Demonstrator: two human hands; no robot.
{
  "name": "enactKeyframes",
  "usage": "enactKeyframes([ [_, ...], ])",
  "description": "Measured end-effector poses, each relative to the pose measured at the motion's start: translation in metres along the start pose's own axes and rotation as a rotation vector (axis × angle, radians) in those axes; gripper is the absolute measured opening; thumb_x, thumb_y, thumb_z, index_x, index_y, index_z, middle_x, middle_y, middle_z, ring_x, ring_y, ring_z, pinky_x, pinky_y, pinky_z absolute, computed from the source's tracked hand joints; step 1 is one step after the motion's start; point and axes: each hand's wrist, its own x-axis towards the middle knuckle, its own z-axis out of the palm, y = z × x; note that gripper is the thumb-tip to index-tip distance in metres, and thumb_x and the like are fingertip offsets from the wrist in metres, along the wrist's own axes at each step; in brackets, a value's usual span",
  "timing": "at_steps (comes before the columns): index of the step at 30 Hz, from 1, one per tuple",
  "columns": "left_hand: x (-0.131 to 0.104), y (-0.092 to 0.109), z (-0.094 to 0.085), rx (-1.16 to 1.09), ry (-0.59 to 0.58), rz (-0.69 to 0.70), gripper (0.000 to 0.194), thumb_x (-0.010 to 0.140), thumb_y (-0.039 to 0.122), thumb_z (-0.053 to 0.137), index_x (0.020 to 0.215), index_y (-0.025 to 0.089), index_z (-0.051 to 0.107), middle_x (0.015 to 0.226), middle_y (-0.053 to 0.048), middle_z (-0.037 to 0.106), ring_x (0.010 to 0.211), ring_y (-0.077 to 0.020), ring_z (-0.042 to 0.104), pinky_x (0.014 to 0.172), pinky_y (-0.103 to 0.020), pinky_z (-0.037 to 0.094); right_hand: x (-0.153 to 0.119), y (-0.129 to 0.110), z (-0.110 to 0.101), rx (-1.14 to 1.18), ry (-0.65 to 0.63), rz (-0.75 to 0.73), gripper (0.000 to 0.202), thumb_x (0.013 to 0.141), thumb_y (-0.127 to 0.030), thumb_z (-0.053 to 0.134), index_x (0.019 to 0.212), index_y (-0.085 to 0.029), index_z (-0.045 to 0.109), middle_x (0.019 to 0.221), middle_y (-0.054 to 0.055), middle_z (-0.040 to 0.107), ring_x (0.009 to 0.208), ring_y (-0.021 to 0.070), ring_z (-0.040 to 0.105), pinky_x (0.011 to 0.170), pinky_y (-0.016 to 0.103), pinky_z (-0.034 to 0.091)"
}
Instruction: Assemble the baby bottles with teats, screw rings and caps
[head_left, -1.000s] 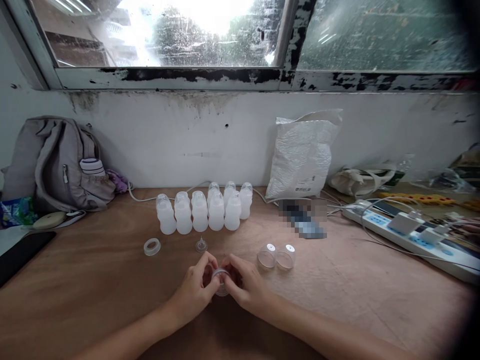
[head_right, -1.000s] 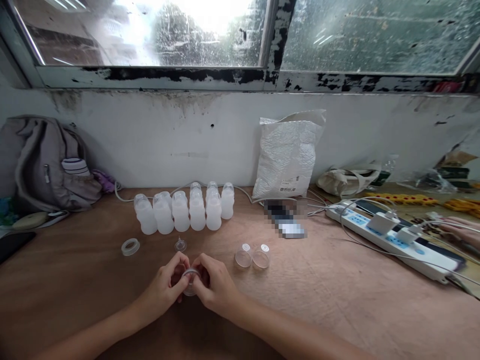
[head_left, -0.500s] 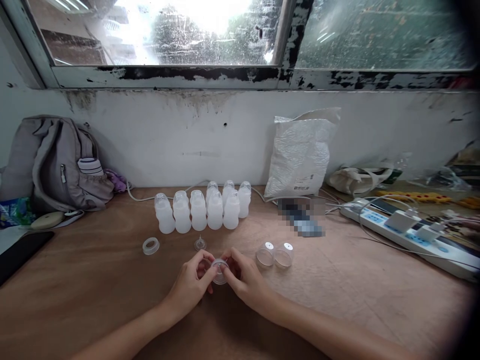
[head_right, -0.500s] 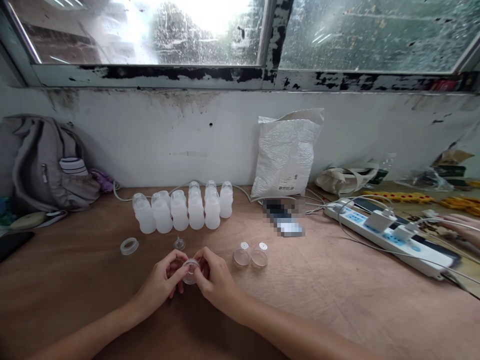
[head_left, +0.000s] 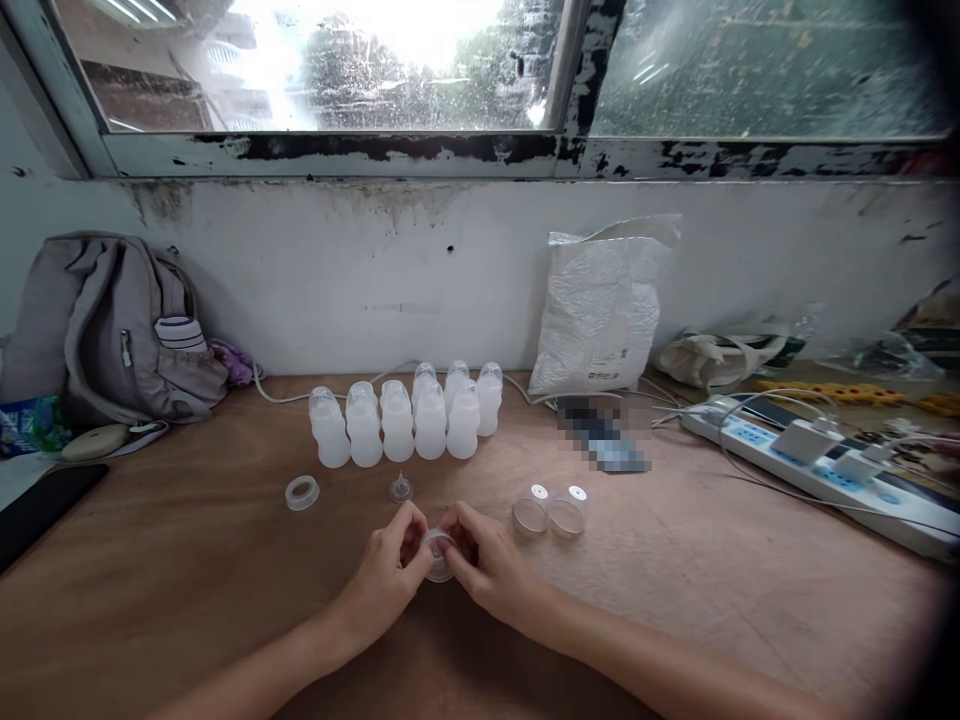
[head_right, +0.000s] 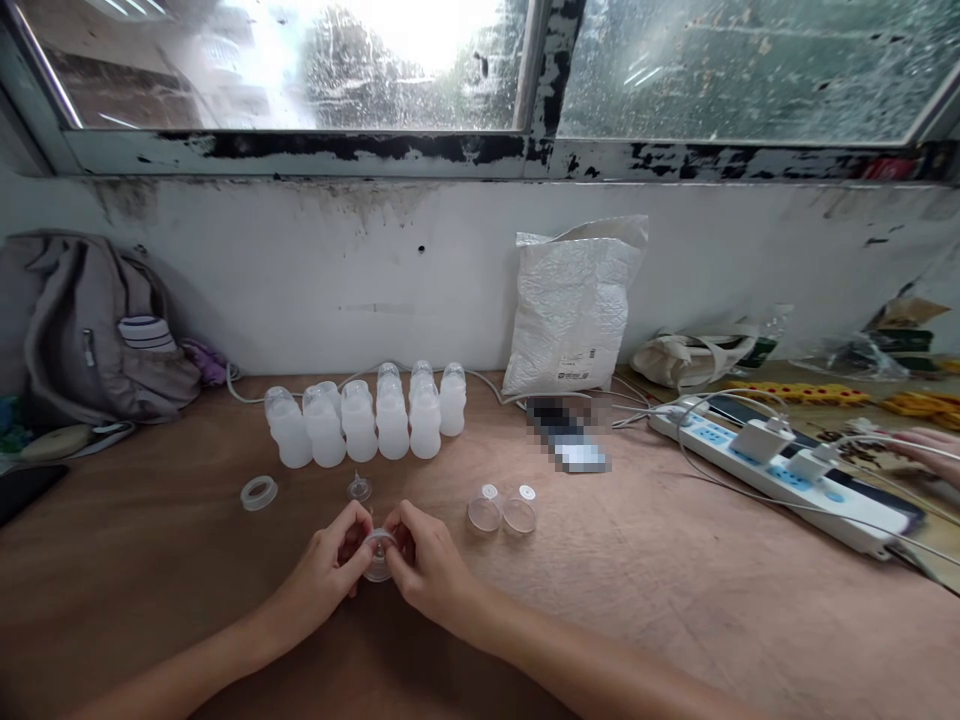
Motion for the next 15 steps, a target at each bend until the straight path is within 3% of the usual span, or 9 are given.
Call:
enactKeyframes([
  [7, -0.0026, 0.0032, -0.0001, 0.025, 0.025, 0.026, 0.008, 0.083, 0.025, 0.039, 0.079, 0.02, 0.043, 0.064, 0.005, 0.046, 0.051, -0.0082, 0.042, 0.048, -0.019, 0.034, -0.0006, -0.0064, -0.005, 0.064, -0.045, 0.032, 0.003, 0.079, -0.017, 0.047, 0.076, -0.018, 0.044, 0.059, -0.004, 0.045, 0.052, 0.0082, 0.04, 0.047, 0.02, 0.032],
  [15, -0.0054, 0.0063, 0.0008, 0.097, 0.073, 0.07, 0.015, 0.071, 0.014, 0.047, 0.084, 0.02, 0.044, 0.074, 0.003, 0.054, 0.055, -0.0092, 0.047, 0.052, -0.019, 0.037, -0.0034, -0.0037, -0.0031, 0.03, -0.032, -0.074, 0.023, 0.07, -0.006, 0.045, 0.087, -0.02, 0.04, 0.064, -0.005, 0.045, 0.053, 0.008, 0.04, 0.048, 0.019, 0.032],
])
